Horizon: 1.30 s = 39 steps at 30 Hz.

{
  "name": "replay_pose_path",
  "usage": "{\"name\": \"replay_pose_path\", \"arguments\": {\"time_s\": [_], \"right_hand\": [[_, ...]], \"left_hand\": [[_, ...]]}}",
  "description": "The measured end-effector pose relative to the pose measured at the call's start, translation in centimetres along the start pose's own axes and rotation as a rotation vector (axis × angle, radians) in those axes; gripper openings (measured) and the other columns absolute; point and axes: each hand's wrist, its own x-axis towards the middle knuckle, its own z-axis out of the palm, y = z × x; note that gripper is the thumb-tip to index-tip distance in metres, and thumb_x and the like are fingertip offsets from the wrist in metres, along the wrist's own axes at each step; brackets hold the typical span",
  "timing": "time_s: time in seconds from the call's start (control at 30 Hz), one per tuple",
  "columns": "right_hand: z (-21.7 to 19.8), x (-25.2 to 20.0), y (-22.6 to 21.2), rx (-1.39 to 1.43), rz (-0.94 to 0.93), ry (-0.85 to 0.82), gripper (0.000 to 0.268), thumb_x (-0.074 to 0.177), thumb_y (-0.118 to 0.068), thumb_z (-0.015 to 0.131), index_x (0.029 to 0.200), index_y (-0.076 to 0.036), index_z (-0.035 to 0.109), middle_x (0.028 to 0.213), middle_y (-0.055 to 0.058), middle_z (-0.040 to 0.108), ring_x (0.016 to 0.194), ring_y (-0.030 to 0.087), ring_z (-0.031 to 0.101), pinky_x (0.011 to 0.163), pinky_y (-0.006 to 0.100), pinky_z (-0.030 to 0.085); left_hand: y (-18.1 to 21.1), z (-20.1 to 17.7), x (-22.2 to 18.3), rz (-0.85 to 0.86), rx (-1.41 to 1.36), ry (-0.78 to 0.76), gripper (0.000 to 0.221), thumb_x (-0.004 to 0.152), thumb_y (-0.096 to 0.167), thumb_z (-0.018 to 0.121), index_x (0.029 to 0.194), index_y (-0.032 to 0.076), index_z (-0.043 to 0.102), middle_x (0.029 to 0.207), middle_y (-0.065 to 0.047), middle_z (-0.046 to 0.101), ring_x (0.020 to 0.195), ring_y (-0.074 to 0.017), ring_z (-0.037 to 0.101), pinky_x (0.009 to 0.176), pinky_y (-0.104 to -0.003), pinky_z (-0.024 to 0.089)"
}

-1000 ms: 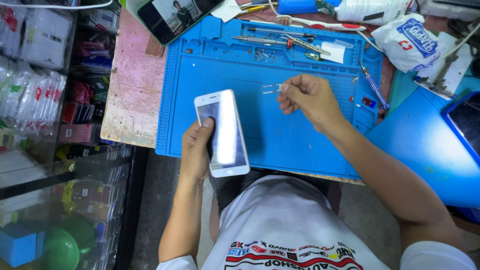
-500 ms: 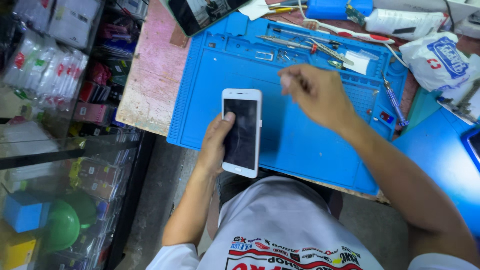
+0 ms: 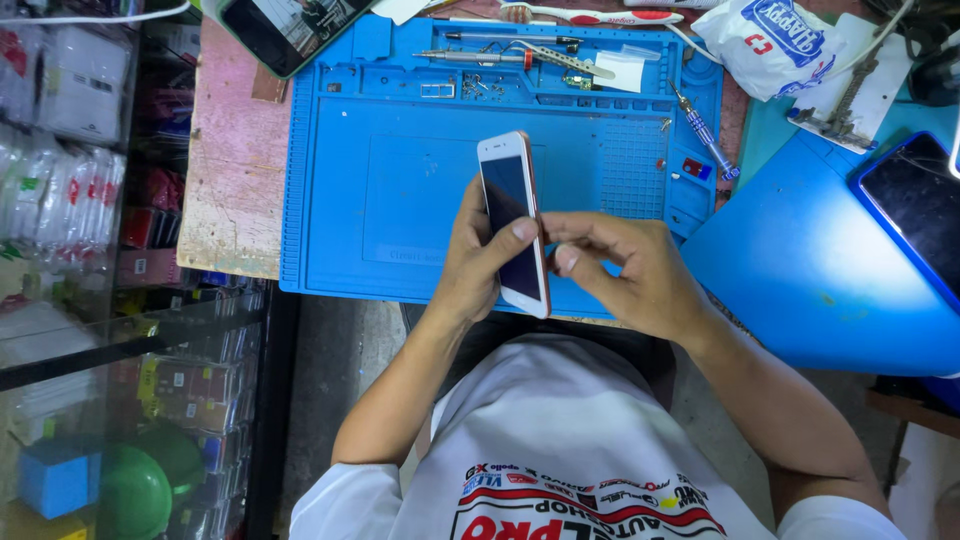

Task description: The person disassembles a mobile phone by prying off the back cover and using a screwdriver to remove several internal screws and components from the device's chassis.

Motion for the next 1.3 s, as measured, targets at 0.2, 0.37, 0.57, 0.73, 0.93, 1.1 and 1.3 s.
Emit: {"name": "replay_pose_path", "arguments": {"time_s": [0.2,0.37,0.57,0.73,0.93,1.1,1.3], "right_hand": [[0.0,2.0,-0.3,0.128,-0.025,0.097,0.040,0.105,-0.006,0.059,0.144,0.003,0.056,0.112,0.011,0.074,0.091,0.009,0.070,0.082,0.026,0.060],[0.5,2.6,-0.2,0.186,-0.006,0.080,0.046,0.103,-0.002,0.060,0.148,0.002,0.053,0.113,0.010,0.073,0.093,0.008,0.069,0.081,0.026,0.063],[0.4,2.0,0.7,0.218,-0.016,0.077,0.043,0.105,-0.001,0.057,0.148,0.003,0.054,0.114,0.013,0.075,0.090,0.010,0.070,0.076,0.026,0.061],[0.4,1.0,1.2,0.232,-0.048,0.107,0.042,0.104,0.000,0.057,0.146,0.005,0.054,0.118,0.014,0.074,0.093,0.012,0.072,0.076,0.027,0.062],[0.2,0.9,1.6,0.274,0.009,0.132,0.042,0.105,0.001,0.058,0.146,0.005,0.055,0.116,0.015,0.074,0.093,0.013,0.071,0.079,0.028,0.063],[1.0,0.5,1.6,0.284,-0.013,0.159,0.035,0.104,0.002,0.057,0.139,0.006,0.058,0.122,0.016,0.073,0.103,0.013,0.071,0.086,0.029,0.062],[1.5,0.4,2.0,0.000,-0.079,0.291,0.022,0.105,0.003,0.059,0.125,0.009,0.065,0.111,0.015,0.076,0.096,0.012,0.072,0.084,0.028,0.062]], "left_hand": [[1.1,0.3,-1.6,0.119,0.245,-0.101,0.088,0.094,0.022,0.077,0.163,0.000,0.027,0.151,-0.016,0.054,0.142,-0.0250,0.054,0.123,-0.039,0.042],[0.8,0.3,-2.2,0.093,0.341,-0.049,0.098,0.092,0.022,0.078,0.167,0.000,0.018,0.151,-0.018,0.052,0.140,-0.0249,0.053,0.120,-0.040,0.044],[0.5,0.3,-2.5,0.126,0.375,-0.070,0.106,0.093,0.017,0.078,0.169,0.001,0.007,0.152,-0.018,0.052,0.142,-0.0240,0.053,0.121,-0.039,0.043],[0.9,0.9,-2.9,0.114,0.430,-0.072,0.109,0.090,0.012,0.079,0.169,0.001,0.004,0.151,-0.017,0.052,0.140,-0.0236,0.054,0.120,-0.038,0.045],[0.9,1.5,-2.7,0.128,0.486,-0.039,0.109,0.090,0.009,0.080,0.169,0.001,0.005,0.152,-0.018,0.051,0.140,-0.0230,0.054,0.121,-0.037,0.045],[1.3,2.2,-3.1,0.251,0.717,0.026,0.115,0.085,0.013,0.085,0.168,-0.001,0.007,0.142,-0.020,0.061,0.133,-0.0257,0.062,0.119,-0.038,0.047],[2.2,3.2,-3.3,0.287,0.911,0.068,0.115,0.083,0.019,0.089,0.166,-0.001,0.012,0.138,-0.023,0.064,0.127,-0.0320,0.069,0.110,-0.040,0.055]]}}
